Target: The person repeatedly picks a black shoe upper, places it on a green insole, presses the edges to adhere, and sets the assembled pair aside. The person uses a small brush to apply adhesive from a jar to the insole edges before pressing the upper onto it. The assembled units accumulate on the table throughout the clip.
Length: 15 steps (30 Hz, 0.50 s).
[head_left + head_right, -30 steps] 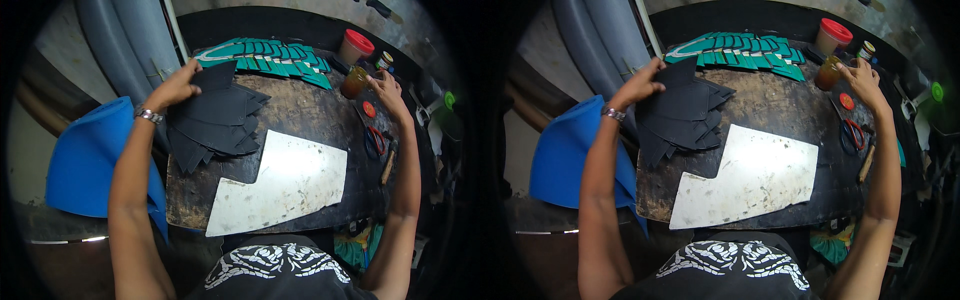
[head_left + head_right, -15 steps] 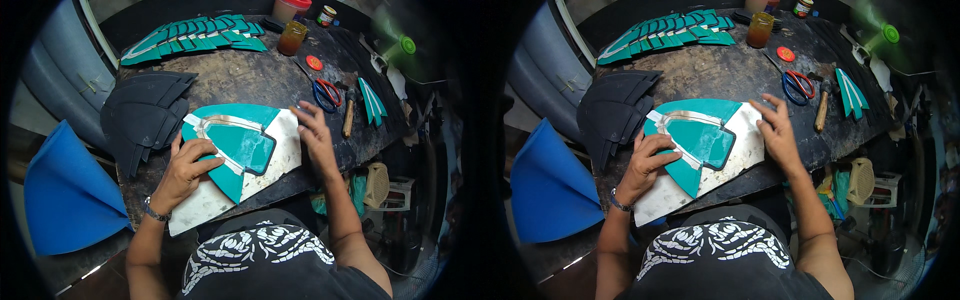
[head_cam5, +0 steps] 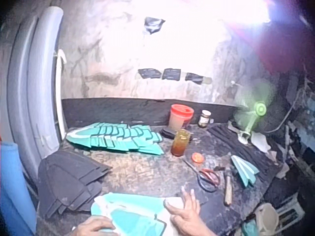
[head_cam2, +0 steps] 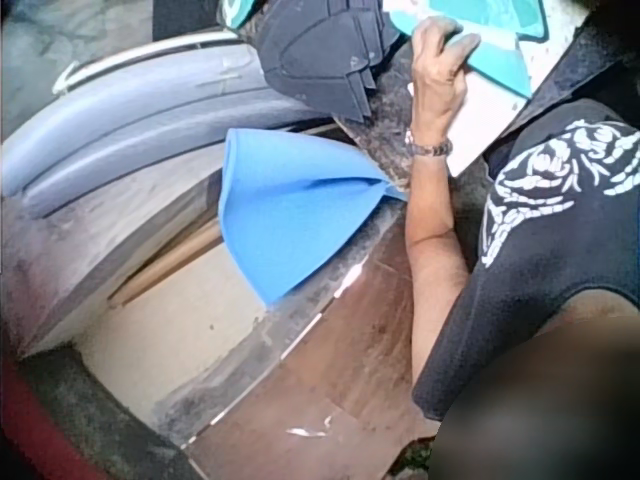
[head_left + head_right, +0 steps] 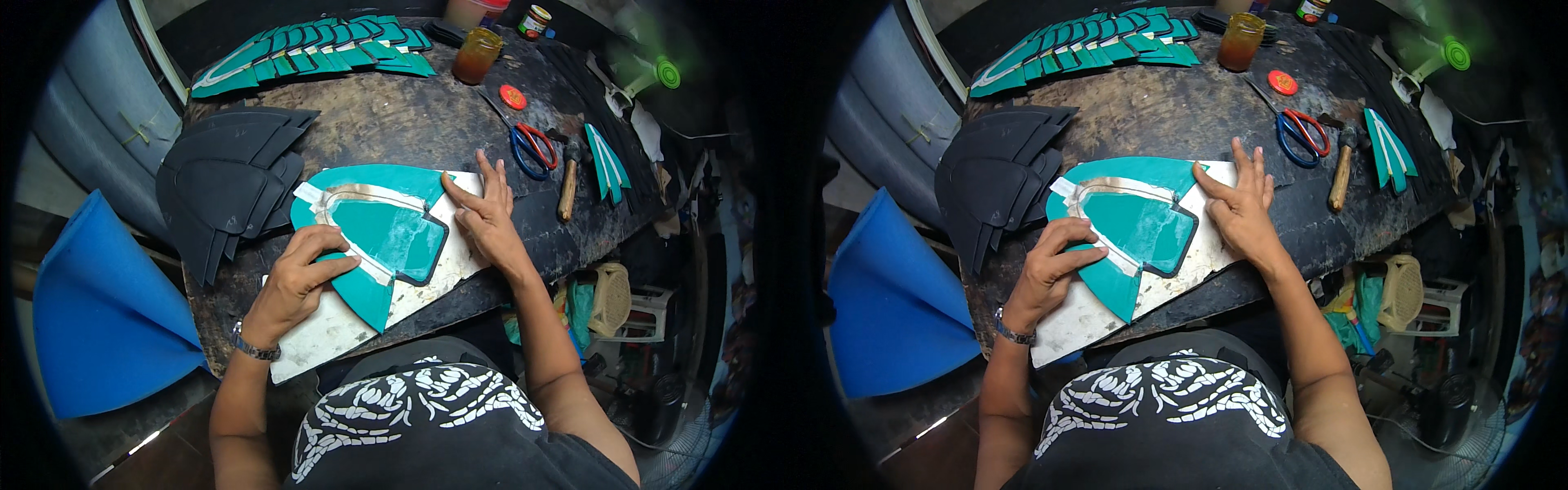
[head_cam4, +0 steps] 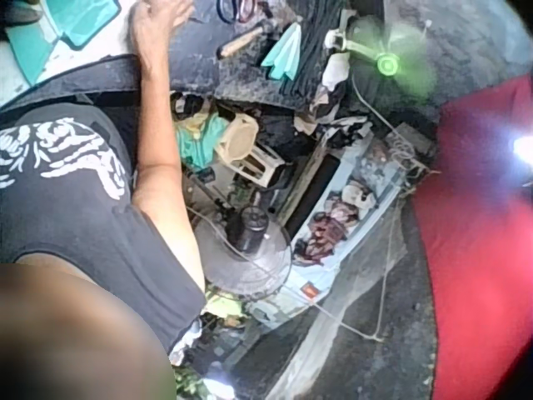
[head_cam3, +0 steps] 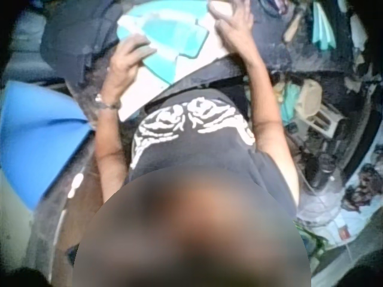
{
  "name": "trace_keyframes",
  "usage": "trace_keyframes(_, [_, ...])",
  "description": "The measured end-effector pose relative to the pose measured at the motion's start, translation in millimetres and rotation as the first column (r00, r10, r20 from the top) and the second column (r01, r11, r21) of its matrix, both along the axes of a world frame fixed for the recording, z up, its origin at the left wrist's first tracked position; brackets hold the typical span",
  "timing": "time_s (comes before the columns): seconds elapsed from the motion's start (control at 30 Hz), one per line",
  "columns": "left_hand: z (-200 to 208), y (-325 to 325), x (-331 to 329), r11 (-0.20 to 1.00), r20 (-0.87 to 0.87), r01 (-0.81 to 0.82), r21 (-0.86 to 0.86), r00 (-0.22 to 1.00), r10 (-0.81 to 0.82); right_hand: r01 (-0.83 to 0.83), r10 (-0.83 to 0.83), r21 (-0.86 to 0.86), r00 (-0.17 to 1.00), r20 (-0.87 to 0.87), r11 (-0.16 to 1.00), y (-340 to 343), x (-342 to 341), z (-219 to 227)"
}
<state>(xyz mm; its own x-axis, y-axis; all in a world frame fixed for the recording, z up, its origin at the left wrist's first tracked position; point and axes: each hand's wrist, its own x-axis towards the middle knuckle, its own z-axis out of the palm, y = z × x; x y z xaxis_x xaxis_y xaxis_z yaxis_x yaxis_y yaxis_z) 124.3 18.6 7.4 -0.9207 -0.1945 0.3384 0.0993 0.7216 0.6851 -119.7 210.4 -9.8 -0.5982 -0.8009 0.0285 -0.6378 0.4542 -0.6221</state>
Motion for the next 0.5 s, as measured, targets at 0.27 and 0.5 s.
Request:
trace_keyframes(0.27, [-3.3, -0.6, 1.5, 1.000, -0.008, -0.022, 0.018, 1.000, 0.022, -0.145, 0.155, 0.061, 0.961, -0.228, 0.988, 7.0, 21.0, 24.9])
trace_keyframes(0.5, [-1.0, -0.4, 0.3, 1.000, -0.023, -0.022, 0.006, 0.999, 0.022, -0.162, 0.170, 0.052, 0.951, -0.258, 0.986, 2.1, 19.9, 13.8])
